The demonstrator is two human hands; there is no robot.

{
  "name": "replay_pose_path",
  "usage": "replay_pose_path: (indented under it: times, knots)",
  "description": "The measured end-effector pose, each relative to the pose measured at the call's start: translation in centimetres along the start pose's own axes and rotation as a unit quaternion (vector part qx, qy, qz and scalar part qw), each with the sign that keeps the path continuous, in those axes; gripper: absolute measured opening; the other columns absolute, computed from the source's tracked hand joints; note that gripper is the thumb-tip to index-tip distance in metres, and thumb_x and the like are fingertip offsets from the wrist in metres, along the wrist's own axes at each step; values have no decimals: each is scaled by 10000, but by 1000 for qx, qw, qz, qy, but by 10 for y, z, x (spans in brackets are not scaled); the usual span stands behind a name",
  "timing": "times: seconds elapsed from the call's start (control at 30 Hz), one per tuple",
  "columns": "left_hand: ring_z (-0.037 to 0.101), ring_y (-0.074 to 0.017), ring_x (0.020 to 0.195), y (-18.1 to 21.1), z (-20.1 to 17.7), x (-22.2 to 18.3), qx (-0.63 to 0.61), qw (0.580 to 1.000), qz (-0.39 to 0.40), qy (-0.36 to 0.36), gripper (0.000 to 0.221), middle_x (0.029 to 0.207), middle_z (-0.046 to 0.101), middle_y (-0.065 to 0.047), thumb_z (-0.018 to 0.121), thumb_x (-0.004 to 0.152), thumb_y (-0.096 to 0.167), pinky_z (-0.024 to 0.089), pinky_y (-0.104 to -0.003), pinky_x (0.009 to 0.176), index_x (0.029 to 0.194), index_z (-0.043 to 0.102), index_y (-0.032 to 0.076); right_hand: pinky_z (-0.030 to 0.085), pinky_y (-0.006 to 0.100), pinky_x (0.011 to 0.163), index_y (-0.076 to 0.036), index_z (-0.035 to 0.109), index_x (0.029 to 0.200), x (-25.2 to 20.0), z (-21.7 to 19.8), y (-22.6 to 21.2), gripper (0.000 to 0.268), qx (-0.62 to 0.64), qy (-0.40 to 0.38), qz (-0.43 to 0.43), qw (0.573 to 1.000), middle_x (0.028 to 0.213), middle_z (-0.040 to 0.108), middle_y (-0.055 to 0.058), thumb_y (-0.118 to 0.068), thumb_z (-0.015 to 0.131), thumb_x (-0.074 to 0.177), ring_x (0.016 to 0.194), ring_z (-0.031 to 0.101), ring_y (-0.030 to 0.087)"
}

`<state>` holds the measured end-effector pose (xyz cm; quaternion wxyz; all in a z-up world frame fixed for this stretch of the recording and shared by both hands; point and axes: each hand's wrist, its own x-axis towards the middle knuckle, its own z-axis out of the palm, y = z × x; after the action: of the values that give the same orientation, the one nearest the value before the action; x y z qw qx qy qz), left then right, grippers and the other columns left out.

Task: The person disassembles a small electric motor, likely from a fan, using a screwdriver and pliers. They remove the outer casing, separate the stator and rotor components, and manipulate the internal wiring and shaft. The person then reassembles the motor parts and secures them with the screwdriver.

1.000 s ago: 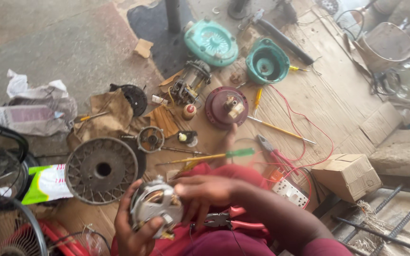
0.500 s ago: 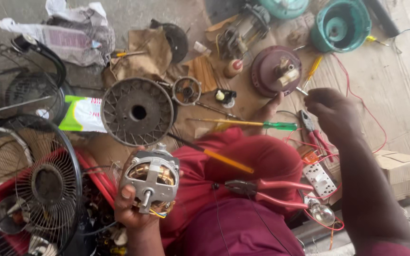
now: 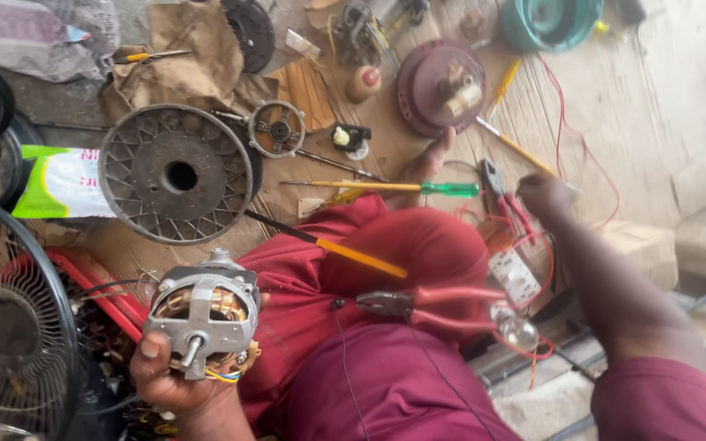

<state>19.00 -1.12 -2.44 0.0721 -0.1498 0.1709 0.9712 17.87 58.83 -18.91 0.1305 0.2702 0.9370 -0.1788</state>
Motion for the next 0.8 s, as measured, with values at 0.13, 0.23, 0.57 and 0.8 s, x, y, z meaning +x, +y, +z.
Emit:
replay_pose_path:
  times: [0.13, 0.23, 0.57, 0.8]
  knots:
    - [633, -374, 1226, -13, 19, 5, 99, 993, 56, 41, 712, 1349, 601, -227, 691, 888, 271, 543, -552, 1068, 1491, 488, -49, 559, 431, 736, -46, 813, 967, 12, 30, -7, 324, -129, -113, 18, 985, 885, 774, 161, -332, 796, 816, 800, 732, 291]
    - [664, -307, 1122, -17, 33, 3, 202, 972, 85, 87, 699, 1243, 651, -214, 720, 852, 290, 561, -443, 990, 1420, 530, -70, 572, 404, 681, -25, 813, 934, 2, 27, -17, 327, -125, -163, 9, 979, 822, 773, 151, -299, 860, 762, 748, 745, 273]
    - [710, -235, 955, -35, 37, 31, 168, 968, 81, 166, 694, 1097, 691, -145, 814, 761, 274, 626, -335, 806, 1303, 539, -61, 492, 443, 470, 15, 722, 1101, -2, -18, -17, 298, 93, -147, 58, 983, 811, 719, 184, -229, 696, 932, 543, 615, 316]
    - [703, -216, 927, -43, 42, 39, 124, 985, 57, 110, 511, 1085, 685, -139, 768, 873, 234, 625, -339, 750, 1261, 603, -53, 643, 499, 816, -9, 644, 1260, 15, -134, -28, 245, 667, -261, -79, 693, 904, 655, 106, -30, 569, 1027, 823, 672, 245]
